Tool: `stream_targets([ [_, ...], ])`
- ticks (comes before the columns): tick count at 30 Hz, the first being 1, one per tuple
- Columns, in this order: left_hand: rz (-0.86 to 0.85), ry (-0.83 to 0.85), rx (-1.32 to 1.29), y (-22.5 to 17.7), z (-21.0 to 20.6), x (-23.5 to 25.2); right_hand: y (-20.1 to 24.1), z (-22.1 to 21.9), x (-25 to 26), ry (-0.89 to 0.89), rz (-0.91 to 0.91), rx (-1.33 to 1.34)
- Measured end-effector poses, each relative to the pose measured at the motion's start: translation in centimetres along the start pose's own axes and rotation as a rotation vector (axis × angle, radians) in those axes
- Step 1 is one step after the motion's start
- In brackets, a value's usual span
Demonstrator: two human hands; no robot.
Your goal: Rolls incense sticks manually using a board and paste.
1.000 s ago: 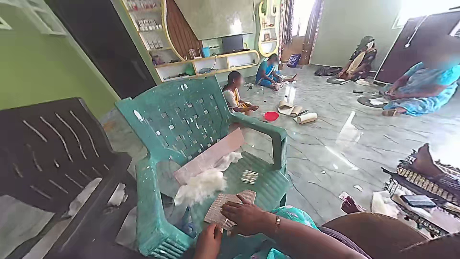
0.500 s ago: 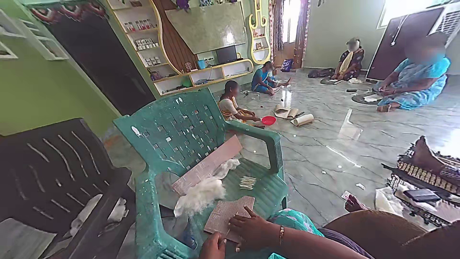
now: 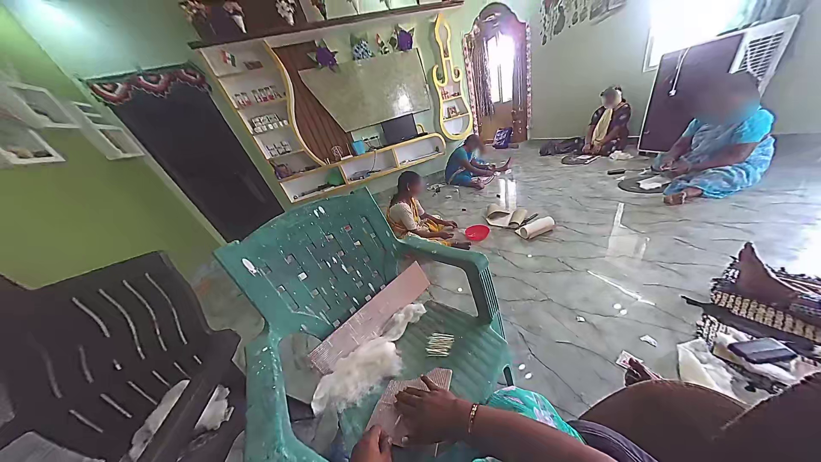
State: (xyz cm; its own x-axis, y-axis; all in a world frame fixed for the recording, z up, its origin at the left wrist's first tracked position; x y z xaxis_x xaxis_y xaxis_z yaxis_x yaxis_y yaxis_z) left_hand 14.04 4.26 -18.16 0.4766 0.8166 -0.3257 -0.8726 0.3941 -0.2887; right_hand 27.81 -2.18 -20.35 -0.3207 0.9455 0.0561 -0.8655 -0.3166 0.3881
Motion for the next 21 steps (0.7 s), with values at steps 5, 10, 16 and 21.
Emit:
stream_targets([
  [5,-0.01,-0.001,0.065,-0.4,0.3,-0.4,0.3,0.1,1.1,-0.028,0.029,-0.033],
  [10,-0.036,-0.019,0.096,-0.7,0.0,-0.7,-0.2,-0.6,1.0,-0.04,-0.009,-0.014],
  [16,-0.019,0.019,0.154,-0.5,-0.2,-1.1,-0.2,-1.2,1.1,-0.054,0.007,-0.036],
  [21,-0.015,0.045,0.139,-0.3,-0.8,-1.2,0.9,-0.8,-0.3,0.017,-0.036,-0.021],
])
Point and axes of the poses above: each hand's wrist, its own x-axis towards the middle knuckle, its own z-axis out of the back of the hand, y = z × x, the point moved 5 cm from there along x, towards the middle knuckle, and after that the axes turned 13 degrees about z, right-handed, at the moved point
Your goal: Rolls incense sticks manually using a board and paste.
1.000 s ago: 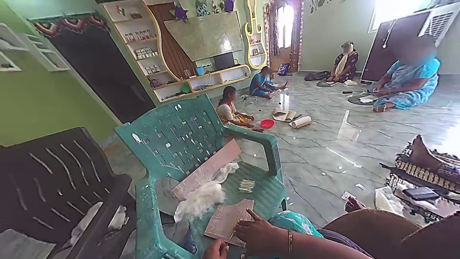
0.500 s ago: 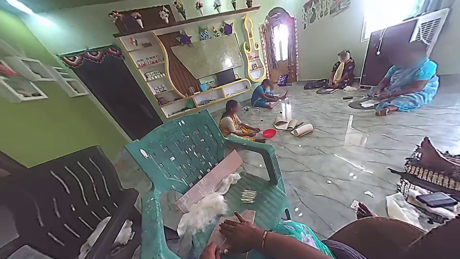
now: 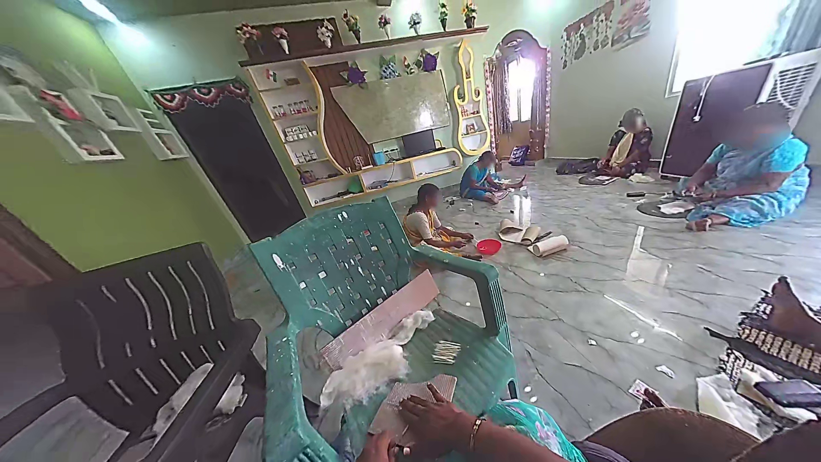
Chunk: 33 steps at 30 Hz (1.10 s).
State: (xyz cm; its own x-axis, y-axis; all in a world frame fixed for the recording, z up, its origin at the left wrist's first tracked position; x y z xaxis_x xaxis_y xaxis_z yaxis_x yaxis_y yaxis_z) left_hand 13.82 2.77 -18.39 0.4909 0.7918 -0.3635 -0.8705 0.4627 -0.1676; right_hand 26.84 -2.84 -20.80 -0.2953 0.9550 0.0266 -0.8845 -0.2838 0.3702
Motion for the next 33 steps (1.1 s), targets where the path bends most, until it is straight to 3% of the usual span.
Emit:
stream_targets([
  [14,0.062,0.116,-0.326,0.2,-2.2,1.0,2.3,-0.5,-5.4,0.014,-0.104,-0.001],
  [33,0.031,0.073,-0.354,0.4,-2.5,-3.2,4.5,-0.3,-6.5,0.079,-0.235,-0.083],
])
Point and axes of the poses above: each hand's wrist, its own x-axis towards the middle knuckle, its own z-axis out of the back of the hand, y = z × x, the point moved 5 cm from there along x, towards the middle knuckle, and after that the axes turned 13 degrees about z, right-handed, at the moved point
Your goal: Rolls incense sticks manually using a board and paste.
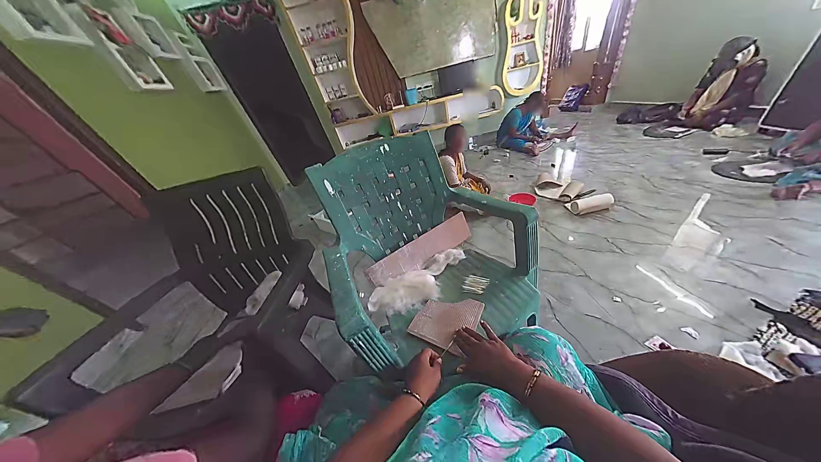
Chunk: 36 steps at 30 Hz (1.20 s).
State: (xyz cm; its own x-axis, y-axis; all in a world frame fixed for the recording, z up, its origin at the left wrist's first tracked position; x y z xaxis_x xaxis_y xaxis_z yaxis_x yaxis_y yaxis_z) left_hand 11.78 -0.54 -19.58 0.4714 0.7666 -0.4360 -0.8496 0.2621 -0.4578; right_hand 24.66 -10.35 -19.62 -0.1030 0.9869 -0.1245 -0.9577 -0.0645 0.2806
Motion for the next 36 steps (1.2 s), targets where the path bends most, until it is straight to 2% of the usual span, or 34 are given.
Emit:
stream_targets([
  [7,-0.039,0.036,0.063,-1.0,0.2,-0.9,0.2,0.4,-0.3,-0.014,-0.025,0.009],
  [10,-0.047,0.02,0.025,-0.8,0.6,-0.5,-0.9,1.1,-0.7,-0.23,-0.028,0.142],
  [15,-0.095,-0.029,-0.062,-0.6,0.8,-0.4,-3.5,2.6,-2.3,-0.594,-0.203,0.283],
  [17,-0.128,-0.045,-0.072,-0.7,1.0,-0.6,-3.7,2.9,-2.6,-0.715,-0.171,0.242],
  [19,-0.17,-0.058,-0.076,-0.9,1.2,-0.9,-3.3,3.1,-2.6,-0.79,-0.049,0.152],
  [22,-0.227,-0.069,-0.056,-1.5,1.7,-1.8,-2.2,3.2,-2.2,-0.797,0.099,0.034],
  [27,-0.289,-0.089,-0.013,-1.9,2.0,-2.2,-2.0,2.7,-1.9,-0.839,0.179,-0.085],
  [32,-0.352,-0.081,-0.006,-2.0,1.9,-1.7,-2.3,2.7,-1.6,-0.789,0.177,-0.061],
  [36,-0.388,-0.109,0.02,-1.7,2.4,-0.8,-2.7,3.5,-2.0,-0.764,0.044,-0.101],
])
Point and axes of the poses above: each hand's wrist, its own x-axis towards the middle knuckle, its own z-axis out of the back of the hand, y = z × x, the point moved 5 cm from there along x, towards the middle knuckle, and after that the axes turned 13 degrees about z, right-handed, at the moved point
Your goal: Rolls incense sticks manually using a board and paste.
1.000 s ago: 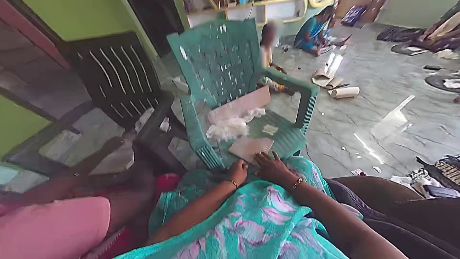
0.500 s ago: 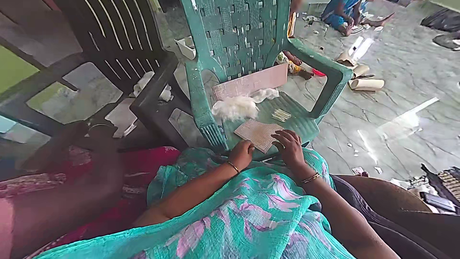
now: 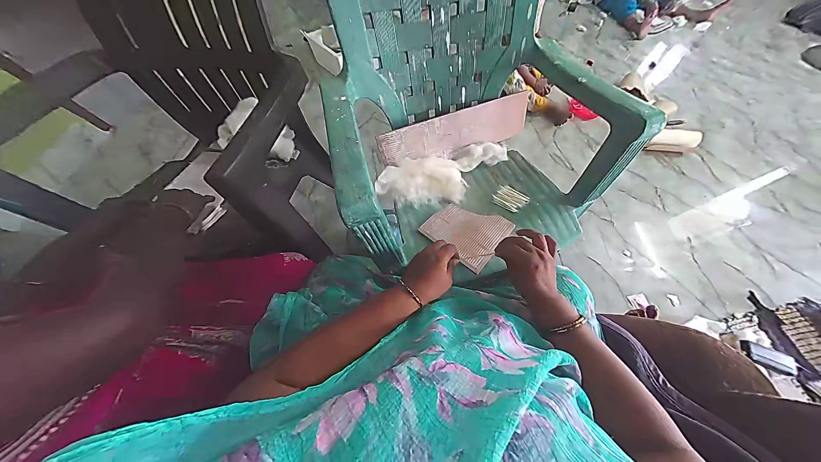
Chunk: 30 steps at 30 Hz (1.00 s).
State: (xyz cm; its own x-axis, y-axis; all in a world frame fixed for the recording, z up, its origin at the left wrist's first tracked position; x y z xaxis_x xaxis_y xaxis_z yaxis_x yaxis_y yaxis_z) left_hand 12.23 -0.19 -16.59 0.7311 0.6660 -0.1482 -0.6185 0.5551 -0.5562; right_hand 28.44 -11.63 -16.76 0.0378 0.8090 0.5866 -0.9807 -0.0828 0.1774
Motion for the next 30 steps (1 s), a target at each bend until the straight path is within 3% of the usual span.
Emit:
stream_targets([
  [5,-0.007,-0.119,-0.011,2.0,1.4,0.7,-3.0,1.1,0.1,0.076,-0.345,0.031],
  [9,0.041,-0.023,-0.098,2.9,0.8,0.6,-5.0,0.9,0.3,0.066,-0.558,0.205],
  [12,0.157,0.079,-0.237,4.2,0.2,1.0,-6.5,0.5,1.7,0.071,-0.582,0.232],
  [16,0.158,0.115,-0.371,5.7,-0.2,1.5,-9.5,-0.3,4.6,0.074,-0.559,0.146],
  [24,0.076,0.154,-0.327,5.9,-0.3,1.4,-12.6,-5.6,8.0,0.22,-0.562,-0.029],
  [30,0.034,0.121,-0.332,6.0,-0.3,1.3,-13.9,-3.7,6.8,0.117,-0.696,0.021],
])
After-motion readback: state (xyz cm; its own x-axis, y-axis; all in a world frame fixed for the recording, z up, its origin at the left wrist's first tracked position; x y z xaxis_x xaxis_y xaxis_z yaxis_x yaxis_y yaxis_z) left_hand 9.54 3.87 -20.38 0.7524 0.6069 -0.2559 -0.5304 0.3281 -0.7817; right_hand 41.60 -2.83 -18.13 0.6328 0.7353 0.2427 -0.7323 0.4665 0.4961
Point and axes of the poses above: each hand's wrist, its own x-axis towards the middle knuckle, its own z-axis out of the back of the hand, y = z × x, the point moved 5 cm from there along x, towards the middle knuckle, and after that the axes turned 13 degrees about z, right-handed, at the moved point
